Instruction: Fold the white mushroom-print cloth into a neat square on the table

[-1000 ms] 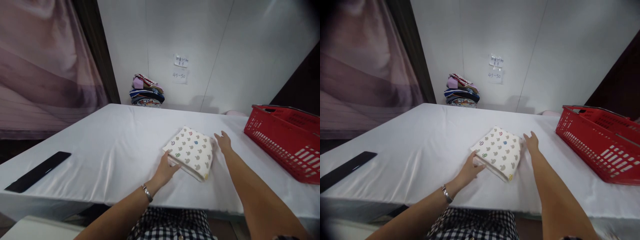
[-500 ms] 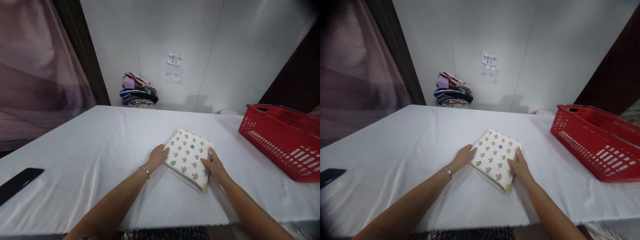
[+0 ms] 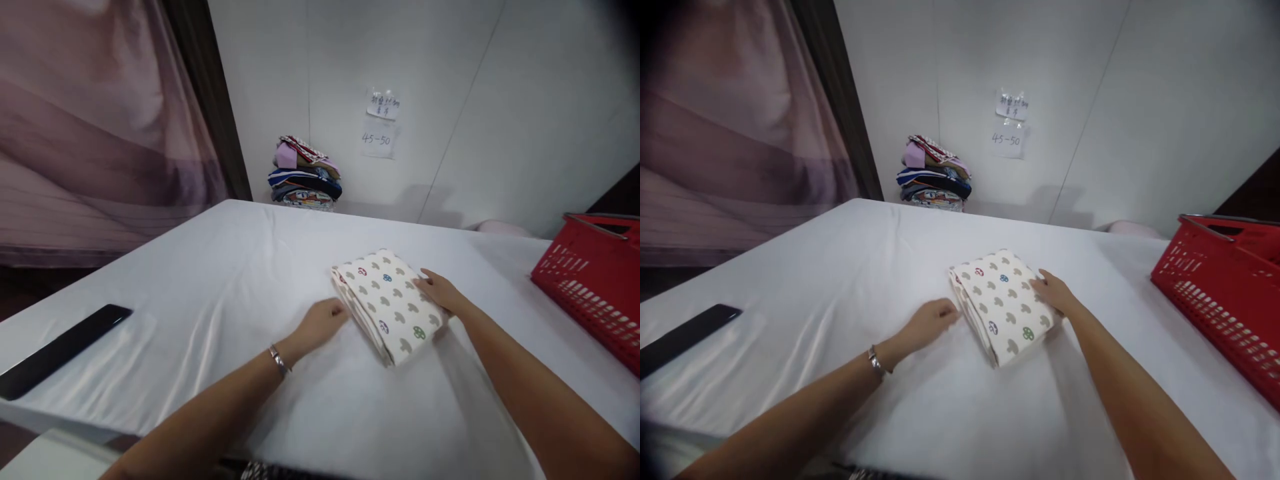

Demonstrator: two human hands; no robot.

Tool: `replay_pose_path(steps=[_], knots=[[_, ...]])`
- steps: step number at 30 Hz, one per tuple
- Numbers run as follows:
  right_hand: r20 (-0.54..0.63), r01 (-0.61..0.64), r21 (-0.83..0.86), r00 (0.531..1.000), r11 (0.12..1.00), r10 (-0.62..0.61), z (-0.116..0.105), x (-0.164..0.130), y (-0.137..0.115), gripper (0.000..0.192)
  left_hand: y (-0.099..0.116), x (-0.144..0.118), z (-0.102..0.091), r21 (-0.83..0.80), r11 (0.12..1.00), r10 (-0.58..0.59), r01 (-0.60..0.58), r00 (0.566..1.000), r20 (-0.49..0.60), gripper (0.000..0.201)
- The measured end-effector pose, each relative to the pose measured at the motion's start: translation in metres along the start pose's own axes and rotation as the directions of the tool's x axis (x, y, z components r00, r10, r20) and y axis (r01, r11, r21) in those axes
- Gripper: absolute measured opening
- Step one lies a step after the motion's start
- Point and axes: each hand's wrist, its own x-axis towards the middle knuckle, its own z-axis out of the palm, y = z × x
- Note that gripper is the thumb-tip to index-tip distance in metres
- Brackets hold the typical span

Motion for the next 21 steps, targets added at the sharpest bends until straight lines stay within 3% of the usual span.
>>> replay_pose_path(steps=[2,4,7,10,12,15,18,21], knots=[[-0.001,-0.064,-0.066,0.998,0.996,0.064,-0.006,-0.016,0.01,0.071,-0.012,0.026,-0.019,0.138,0.99,0.068,-0.04,0.977,-0.201,0.021],[-0.022,-0.105,-0.1,0.994,0.989,0.103,-0.01,-0.033,0.017,0.076,-0.022,0.054,-0.031,0.19,0.977,0.142,-0.092,0.953,-0.268,0.037],[-0.051,-0.147,-0.086,0.988,0.985,0.143,-0.011,-0.049,0.021,0.081,-0.029,0.09,-0.038,0.148,0.98,0.158,-0.136,0.975,-0.153,0.052],[-0.026,-0.174,-0.03,0.985,0.984,0.173,-0.007,-0.048,0.023,0.081,-0.028,0.105,-0.038,0.012,0.996,0.093,-0.093,0.995,0.021,0.044],[0.009,-0.145,0.013,0.989,0.989,0.145,-0.007,-0.036,0.025,0.079,-0.026,0.102,-0.037,0.003,0.997,0.083,-0.083,0.995,0.054,0.037],[0.011,-0.058,-0.001,0.998,0.998,0.058,-0.014,-0.005,0.023,0.074,-0.023,0.08,-0.03,0.07,0.994,0.08,-0.08,0.997,-0.003,0.031],[-0.105,0.04,-0.143,0.993,0.989,-0.055,-0.019,0.026,0.011,0.067,-0.022,0.048,-0.017,0.135,0.985,0.108,-0.103,0.994,-0.03,0.027],[-0.172,0.089,-0.169,0.978,0.982,-0.118,-0.016,0.033,-0.01,0.05,-0.025,0.025,-0.007,0.176,0.968,0.186,-0.177,0.982,-0.041,0.03]])
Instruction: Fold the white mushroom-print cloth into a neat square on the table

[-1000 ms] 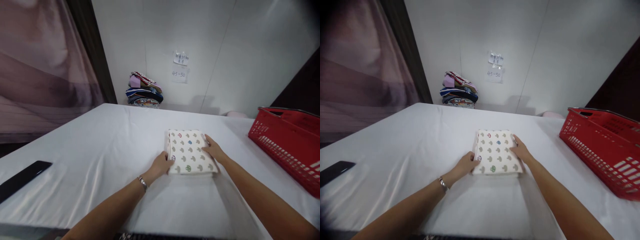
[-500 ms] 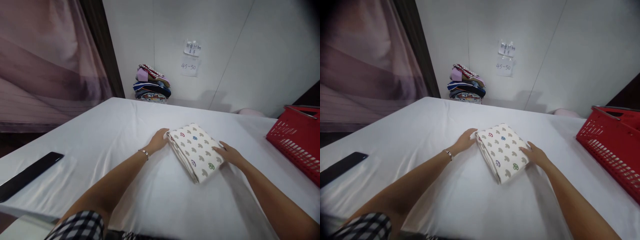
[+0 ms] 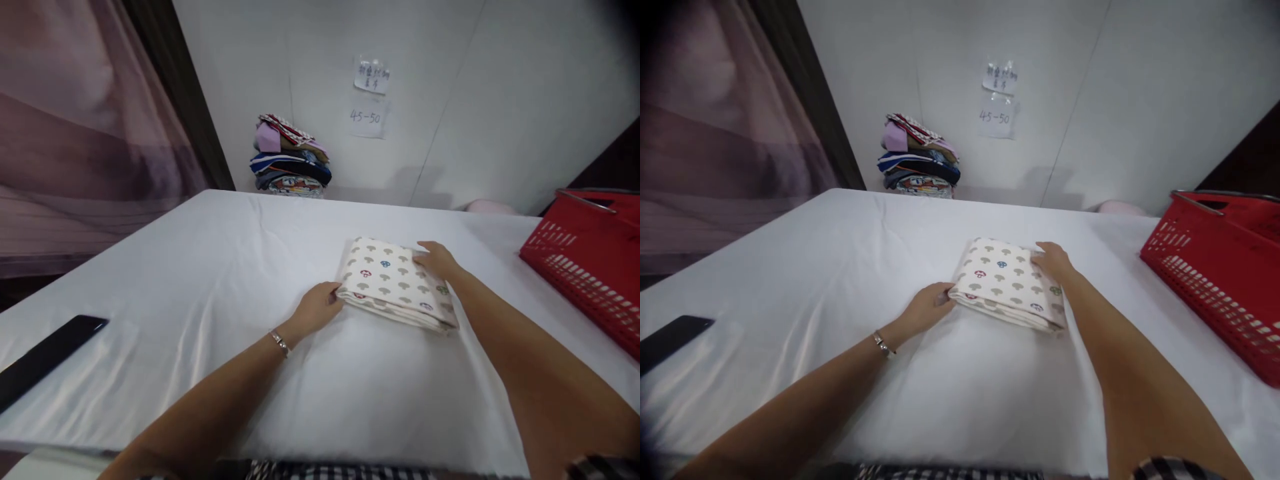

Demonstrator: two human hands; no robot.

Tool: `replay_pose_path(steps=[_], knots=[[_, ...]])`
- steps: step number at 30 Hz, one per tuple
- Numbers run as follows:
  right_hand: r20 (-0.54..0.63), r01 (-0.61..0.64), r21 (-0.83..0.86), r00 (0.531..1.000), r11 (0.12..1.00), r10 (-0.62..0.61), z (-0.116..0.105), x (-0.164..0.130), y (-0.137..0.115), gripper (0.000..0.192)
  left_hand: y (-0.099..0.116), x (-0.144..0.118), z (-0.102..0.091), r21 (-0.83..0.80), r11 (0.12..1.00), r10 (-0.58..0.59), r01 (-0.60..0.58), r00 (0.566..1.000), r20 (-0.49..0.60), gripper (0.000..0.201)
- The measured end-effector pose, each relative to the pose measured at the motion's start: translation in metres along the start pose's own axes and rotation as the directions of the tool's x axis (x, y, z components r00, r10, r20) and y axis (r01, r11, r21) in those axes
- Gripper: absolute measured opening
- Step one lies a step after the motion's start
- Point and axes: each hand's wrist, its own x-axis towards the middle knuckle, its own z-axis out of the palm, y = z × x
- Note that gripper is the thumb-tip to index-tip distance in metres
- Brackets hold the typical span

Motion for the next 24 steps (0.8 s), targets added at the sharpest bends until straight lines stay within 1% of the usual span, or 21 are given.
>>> replay_pose_path(steps=[2,3,4,5,7,10,12,15,17,20,22,24], knots=[[-0.037,0.019,0.024,0.999,1.0,-0.018,-0.001,-0.015,-0.017,0.04,-0.001,-0.007,0.002,-0.021,1.0,0.004,-0.005,0.999,-0.052,0.035],[-0.061,0.035,0.085,0.998,0.996,-0.03,-0.002,-0.028,-0.025,0.036,-0.001,-0.009,0.002,-0.036,0.999,0.008,-0.011,0.997,-0.079,0.037],[-0.051,0.05,0.154,0.998,0.987,-0.043,-0.004,-0.044,-0.033,0.035,-0.002,-0.009,0.002,-0.046,0.998,0.025,-0.03,0.995,-0.1,0.038],[-0.035,0.05,0.208,0.998,0.977,-0.043,-0.006,-0.062,-0.04,0.034,-0.002,-0.008,0.002,-0.049,0.997,0.061,-0.067,0.992,-0.112,0.038],[-0.017,0.102,0.264,0.995,0.959,-0.101,-0.011,-0.1,-0.05,0.031,0.0,-0.004,0.002,-0.033,0.986,0.161,-0.166,0.98,-0.119,0.036],[0.004,0.157,0.25,0.987,0.955,-0.163,-0.015,-0.144,-0.051,0.029,0.002,0.005,0.001,0.037,0.961,0.276,-0.273,0.954,-0.115,0.029],[0.001,0.192,0.192,0.981,0.962,-0.196,-0.015,-0.162,-0.046,0.029,0.002,0.01,0.0,0.106,0.945,0.321,-0.311,0.942,-0.095,0.026],[-0.024,0.243,0.089,0.97,0.966,-0.242,-0.012,-0.175,-0.038,0.03,0.001,0.014,-0.001,0.235,0.903,0.381,-0.358,0.923,-0.059,0.028],[-0.049,0.257,0.04,0.966,0.966,-0.255,-0.008,-0.177,-0.036,0.03,0.001,0.015,0.0,0.315,0.863,0.426,-0.396,0.904,-0.032,0.029],[-0.078,0.295,-0.001,0.953,0.956,-0.294,0.0,-0.177,-0.037,0.031,0.002,0.016,0.002,0.388,0.808,0.481,-0.443,0.877,0.001,0.033],[-0.122,0.339,-0.028,0.932,0.94,-0.34,0.007,-0.175,-0.037,0.029,0.003,0.019,0.004,0.414,0.78,0.51,-0.469,0.86,0.013,0.033],[-0.187,0.39,-0.06,0.9,0.919,-0.394,0.014,-0.173,-0.036,0.027,0.004,0.023,0.006,0.434,0.763,0.528,-0.479,0.849,0.009,0.028]])
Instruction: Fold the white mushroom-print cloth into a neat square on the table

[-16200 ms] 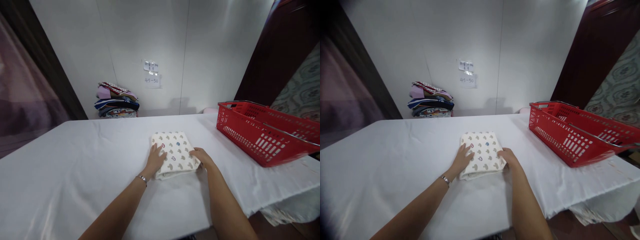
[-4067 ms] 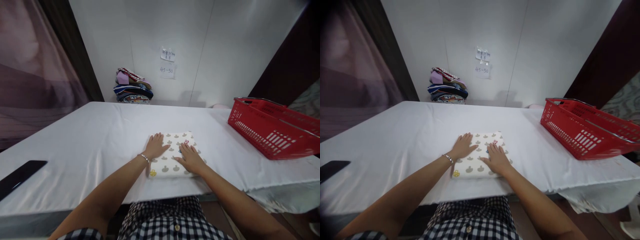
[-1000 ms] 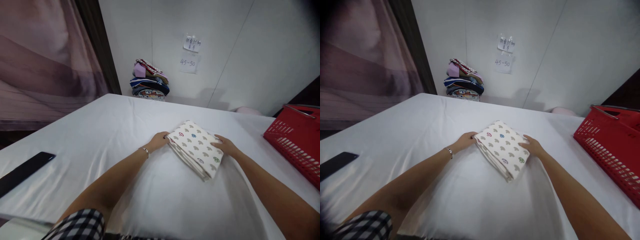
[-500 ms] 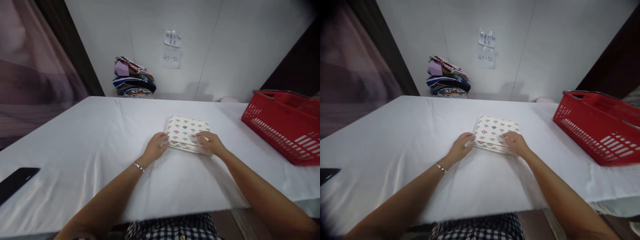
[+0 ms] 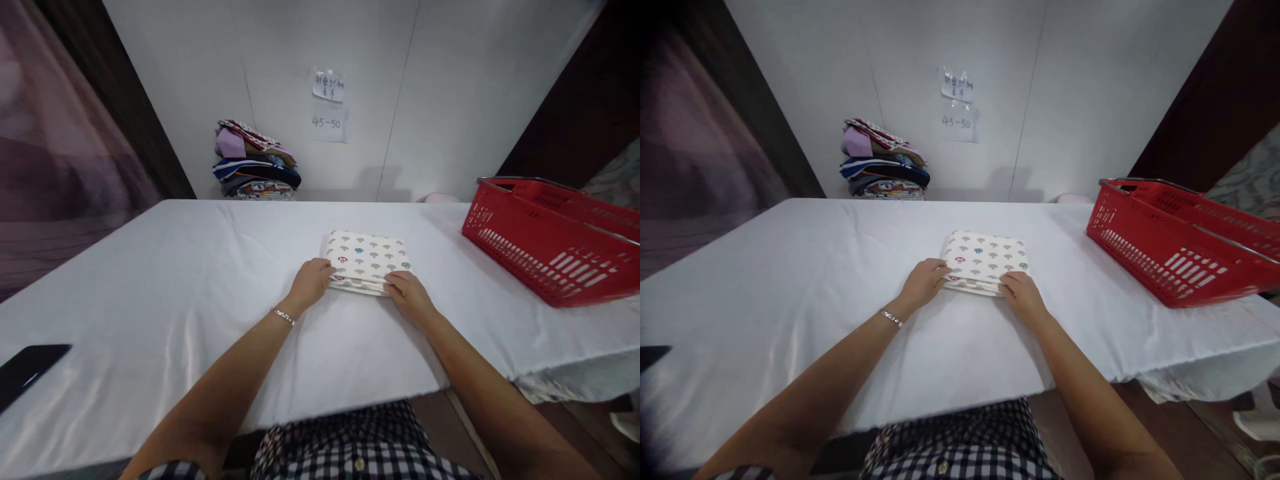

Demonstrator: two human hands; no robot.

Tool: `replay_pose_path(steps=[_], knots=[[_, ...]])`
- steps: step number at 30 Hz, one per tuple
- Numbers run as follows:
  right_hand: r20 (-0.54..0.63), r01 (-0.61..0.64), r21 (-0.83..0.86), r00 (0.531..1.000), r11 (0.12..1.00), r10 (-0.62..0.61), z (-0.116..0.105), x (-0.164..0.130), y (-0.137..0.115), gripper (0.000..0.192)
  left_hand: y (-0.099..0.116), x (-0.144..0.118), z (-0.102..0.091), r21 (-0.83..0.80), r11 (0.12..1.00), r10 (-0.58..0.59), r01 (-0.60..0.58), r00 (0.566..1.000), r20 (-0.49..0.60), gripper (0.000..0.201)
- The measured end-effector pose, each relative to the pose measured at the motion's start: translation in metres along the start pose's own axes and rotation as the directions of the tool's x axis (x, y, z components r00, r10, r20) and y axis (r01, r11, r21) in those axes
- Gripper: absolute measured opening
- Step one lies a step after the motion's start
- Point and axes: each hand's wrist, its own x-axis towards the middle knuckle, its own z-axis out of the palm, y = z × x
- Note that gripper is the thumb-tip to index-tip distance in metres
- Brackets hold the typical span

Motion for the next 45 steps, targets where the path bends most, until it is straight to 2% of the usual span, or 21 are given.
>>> replay_pose_path(steps=[3,7,14,17,22,25,29,34,45], knots=[[-0.095,0.076,-0.03,0.992,0.997,-0.079,0.008,-0.002,0.001,0.024,0.0,0.003,0.004,0.026,0.998,-0.049,0.051,0.998,-0.047,0.02],[-0.173,0.099,-0.064,0.979,0.993,-0.109,0.011,-0.006,-0.001,0.023,0.0,0.005,0.008,0.031,0.992,-0.122,0.125,0.989,-0.088,0.02],[-0.081,0.086,-0.023,0.993,0.996,-0.088,0.006,-0.007,-0.008,0.02,0.0,0.006,0.01,0.034,0.988,-0.145,0.148,0.987,-0.075,0.021],[-0.077,0.075,-0.012,0.994,0.997,-0.076,0.007,-0.008,-0.007,0.02,0.001,0.006,0.008,0.019,0.994,-0.108,0.11,0.991,-0.074,0.023],[-0.087,0.077,-0.029,0.993,0.997,-0.08,0.01,-0.007,-0.005,0.019,0.009,0.009,0.003,-0.036,0.999,0.027,-0.029,0.998,-0.059,0.038],[-0.118,0.083,-0.061,0.989,0.995,-0.09,0.01,-0.005,-0.007,0.019,0.011,0.014,0.004,-0.038,0.996,0.077,-0.078,0.996,-0.04,0.024],[-0.179,0.092,-0.111,0.978,0.989,-0.111,0.01,-0.005,-0.009,0.018,0.008,0.016,0.012,0.023,0.997,0.07,-0.069,0.994,-0.082,0.015],[-0.136,0.123,-0.107,0.981,0.987,-0.137,0.011,-0.007,-0.008,0.019,0.005,0.011,0.02,0.034,0.996,0.08,-0.077,0.992,-0.1,0.017],[-0.059,0.141,-0.035,0.988,0.989,-0.143,0.005,-0.01,-0.006,0.019,0.004,0.0,0.006,-0.101,0.985,0.138,-0.143,0.989,-0.052,0.019]])
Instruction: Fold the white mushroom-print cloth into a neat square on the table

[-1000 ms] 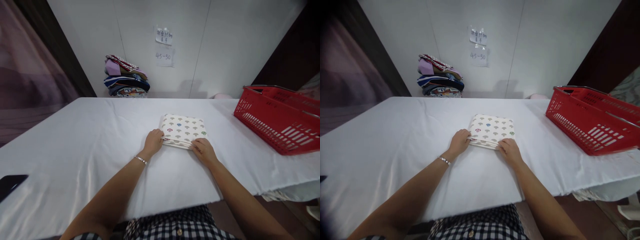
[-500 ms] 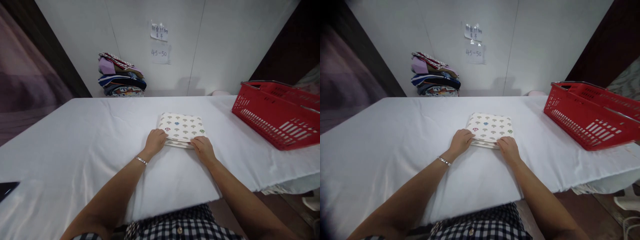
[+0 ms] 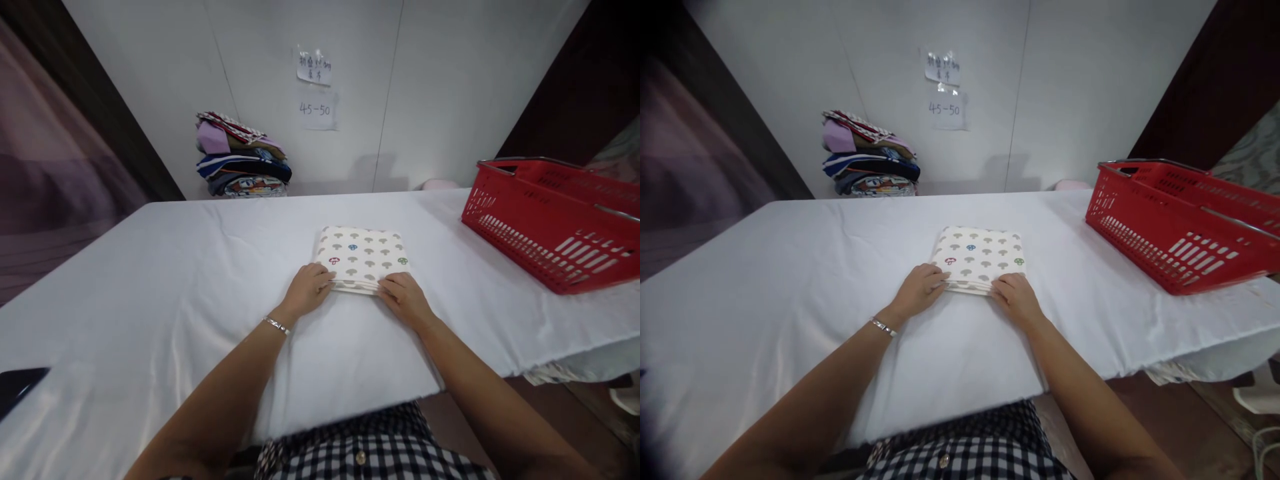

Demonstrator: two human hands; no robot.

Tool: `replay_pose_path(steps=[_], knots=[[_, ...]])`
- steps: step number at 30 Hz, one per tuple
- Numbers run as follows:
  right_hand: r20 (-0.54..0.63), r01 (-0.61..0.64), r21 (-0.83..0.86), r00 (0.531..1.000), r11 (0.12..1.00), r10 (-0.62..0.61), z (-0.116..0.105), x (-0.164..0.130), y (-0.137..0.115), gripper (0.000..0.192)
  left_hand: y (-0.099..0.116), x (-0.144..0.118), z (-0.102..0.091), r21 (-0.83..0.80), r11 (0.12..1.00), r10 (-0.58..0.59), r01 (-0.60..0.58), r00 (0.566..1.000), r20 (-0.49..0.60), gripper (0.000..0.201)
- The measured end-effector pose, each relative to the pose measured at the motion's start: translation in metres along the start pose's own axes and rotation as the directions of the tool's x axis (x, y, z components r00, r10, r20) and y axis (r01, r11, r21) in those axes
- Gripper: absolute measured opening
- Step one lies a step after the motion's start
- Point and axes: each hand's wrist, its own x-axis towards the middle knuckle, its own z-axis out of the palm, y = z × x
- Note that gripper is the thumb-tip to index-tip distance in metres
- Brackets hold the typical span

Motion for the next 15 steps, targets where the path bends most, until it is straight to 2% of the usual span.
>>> replay_pose_path(steps=[6,11,15], knots=[[-0.043,-0.003,-0.043,0.999,0.999,0.001,0.003,0.002,-0.001,0.021,0.0,0.0,0.003,0.057,0.998,-0.01,0.008,1.0,0.025,0.019],[-0.149,-0.044,-0.112,0.989,0.993,0.027,0.006,0.003,0.0,0.021,0.005,0.008,0.007,0.159,0.985,-0.06,0.068,0.997,-0.052,0.019],[-0.103,-0.027,-0.132,0.995,0.991,0.014,0.008,0.002,0.0,0.02,0.007,0.009,0.009,0.221,0.974,-0.042,0.052,0.998,-0.049,0.018]])
